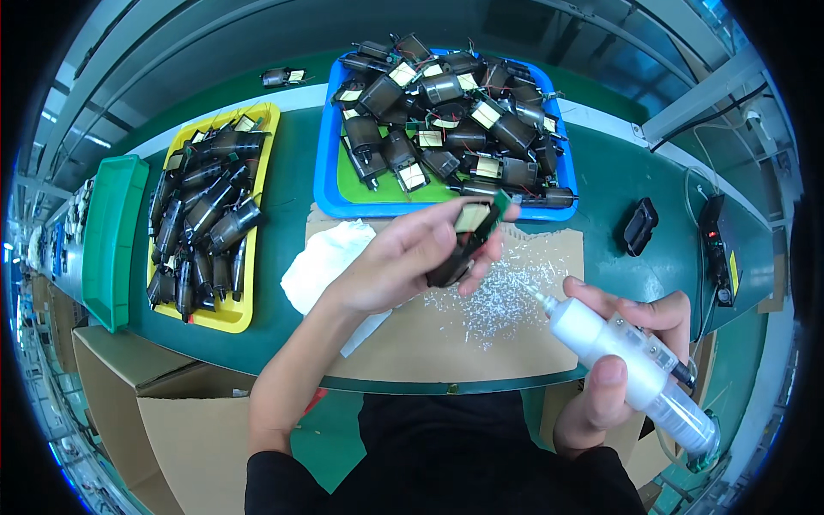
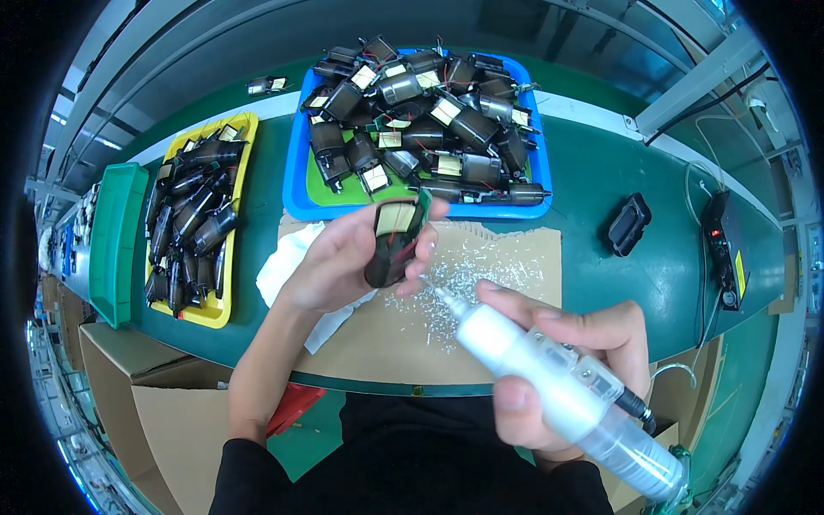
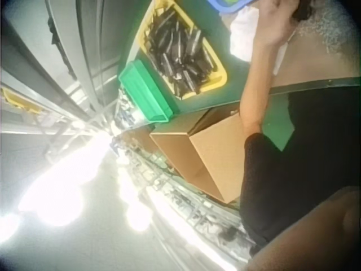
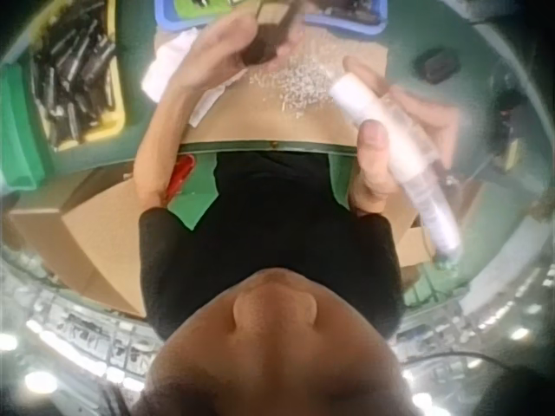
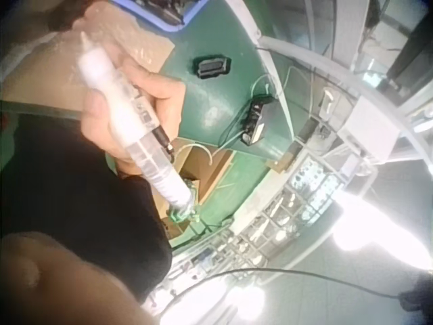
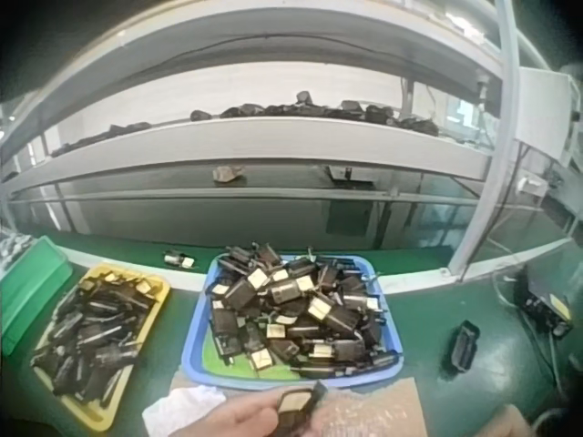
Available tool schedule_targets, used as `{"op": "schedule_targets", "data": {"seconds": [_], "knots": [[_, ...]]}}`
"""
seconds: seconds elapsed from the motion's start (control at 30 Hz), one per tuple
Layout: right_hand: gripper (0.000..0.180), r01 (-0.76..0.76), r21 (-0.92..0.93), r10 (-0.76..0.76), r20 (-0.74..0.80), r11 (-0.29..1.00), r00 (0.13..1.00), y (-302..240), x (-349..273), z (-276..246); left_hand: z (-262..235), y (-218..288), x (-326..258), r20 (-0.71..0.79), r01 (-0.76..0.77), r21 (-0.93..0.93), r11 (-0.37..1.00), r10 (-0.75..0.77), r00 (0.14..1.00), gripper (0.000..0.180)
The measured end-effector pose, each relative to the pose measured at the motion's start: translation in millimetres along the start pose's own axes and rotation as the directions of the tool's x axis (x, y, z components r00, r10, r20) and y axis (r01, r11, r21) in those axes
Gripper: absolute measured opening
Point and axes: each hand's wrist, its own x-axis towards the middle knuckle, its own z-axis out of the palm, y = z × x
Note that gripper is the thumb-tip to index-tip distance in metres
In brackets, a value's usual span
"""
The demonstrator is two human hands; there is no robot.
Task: The person uses a syringe-like tool to apply a white substance to small black cylindrical objects with wires. They pick up each object from a blue tray, apply the substance, and place it into a yellow tray. The person occasionally wipes the tool on a tissue and adjusts a device on the table.
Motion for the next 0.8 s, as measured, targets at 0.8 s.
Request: {"op": "schedule_targets", "data": {"seconds": [0.8], "knots": [[0.036,-0.093,0.096,0.082,0.112,0.991,0.990,8.4,-0.3,19.6,-0.1,4.6,-13.3,0.047,0.097,0.118,0.988,-0.103,0.994,0.078]]}}
